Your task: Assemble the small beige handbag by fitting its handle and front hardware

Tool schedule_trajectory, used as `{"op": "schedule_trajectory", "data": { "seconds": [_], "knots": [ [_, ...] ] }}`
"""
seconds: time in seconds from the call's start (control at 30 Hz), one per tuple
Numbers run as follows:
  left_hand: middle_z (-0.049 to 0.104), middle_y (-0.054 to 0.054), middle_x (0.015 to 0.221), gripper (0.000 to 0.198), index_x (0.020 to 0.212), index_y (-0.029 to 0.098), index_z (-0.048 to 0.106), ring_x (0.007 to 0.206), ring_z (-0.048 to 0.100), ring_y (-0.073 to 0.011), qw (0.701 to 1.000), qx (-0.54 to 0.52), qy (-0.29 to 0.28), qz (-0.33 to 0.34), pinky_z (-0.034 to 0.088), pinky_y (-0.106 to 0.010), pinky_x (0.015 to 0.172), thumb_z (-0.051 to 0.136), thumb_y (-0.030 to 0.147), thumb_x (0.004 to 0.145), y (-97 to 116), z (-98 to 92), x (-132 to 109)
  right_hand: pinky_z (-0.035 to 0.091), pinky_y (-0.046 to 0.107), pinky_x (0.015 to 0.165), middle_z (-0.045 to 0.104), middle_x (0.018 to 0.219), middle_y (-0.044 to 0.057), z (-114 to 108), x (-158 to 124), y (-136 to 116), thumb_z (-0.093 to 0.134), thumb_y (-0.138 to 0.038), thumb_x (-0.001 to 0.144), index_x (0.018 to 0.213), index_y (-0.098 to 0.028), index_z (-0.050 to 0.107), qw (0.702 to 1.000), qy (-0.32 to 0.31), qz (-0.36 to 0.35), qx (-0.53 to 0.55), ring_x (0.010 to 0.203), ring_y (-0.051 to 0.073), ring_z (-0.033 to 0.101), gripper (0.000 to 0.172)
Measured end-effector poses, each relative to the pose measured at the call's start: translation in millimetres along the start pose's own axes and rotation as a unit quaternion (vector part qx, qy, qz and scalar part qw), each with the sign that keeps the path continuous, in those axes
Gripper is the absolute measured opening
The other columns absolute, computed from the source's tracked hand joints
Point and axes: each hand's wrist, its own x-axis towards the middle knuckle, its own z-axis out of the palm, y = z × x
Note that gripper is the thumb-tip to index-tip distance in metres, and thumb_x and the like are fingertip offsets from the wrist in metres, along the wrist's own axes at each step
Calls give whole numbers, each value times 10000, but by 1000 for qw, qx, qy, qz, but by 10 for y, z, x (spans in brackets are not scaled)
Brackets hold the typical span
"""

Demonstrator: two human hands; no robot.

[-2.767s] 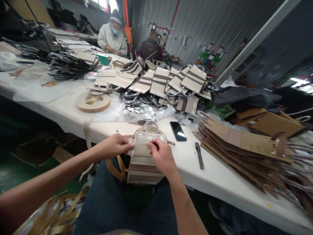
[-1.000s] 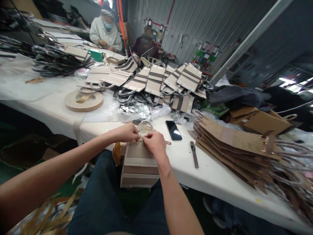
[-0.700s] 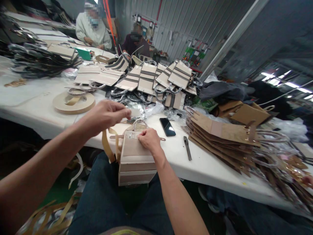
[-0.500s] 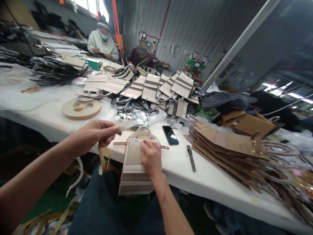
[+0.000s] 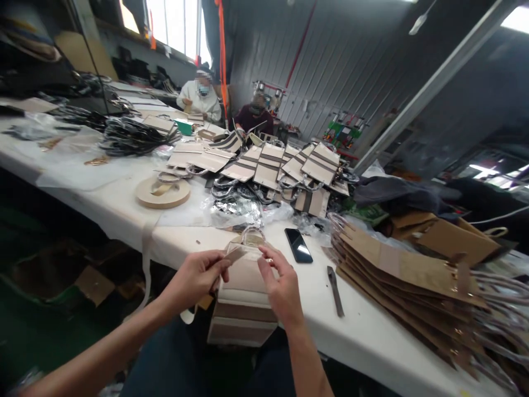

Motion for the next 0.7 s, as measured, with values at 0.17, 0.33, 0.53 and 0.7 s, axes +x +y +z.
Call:
{"op": "schedule_trajectory", "data": {
  "seconds": [0.17, 0.33, 0.53, 0.7],
  "knots": [
    [621, 4, 687, 368, 733, 186, 676, 639, 539, -139, 994, 51, 8, 97, 379, -270, 632, 591, 313, 1069, 146, 150, -115, 613, 383, 947, 815, 1172, 65, -104, -43, -396, 831, -430, 1000, 1197, -270, 828, 996, -19, -38, 74, 1032, 247, 754, 254],
    [626, -1, 778, 390, 832, 181, 667, 751, 529, -161, 995, -1, -46, 91, 362, -283, 681, 609, 464, 1095, 221, 198, -189, 628, 390, 947, 831, 1088, 46, -121, -71, -553, 795, -329, 1032, 1064, -301, 881, 994, 8, -109, 27, 1026, 248, 775, 97],
    [736, -69, 922, 544, 1024, 133, 799, 791, 593, -165, 954, -252, -159, -17, 423, -267, 722, 643, 653, 1058, 111, 168, -213, 660, 391, 910, 832, 1069, 44, -158, -121, -525, 770, -286, 1047, 1088, -308, 890, 990, -6, -138, 3, 988, 244, 788, 130],
    [794, -120, 948, 502, 1043, 119, 811, 866, 712, -213, 894, -404, -176, -80, 508, -291, 829, 741, 615, 1007, -53, 271, -200, 668, 350, 838, 831, 1074, 37, -155, -132, -510, 776, -260, 1041, 1100, -313, 888, 988, -11, -153, -3, 942, 224, 791, 138]
  ]
}}
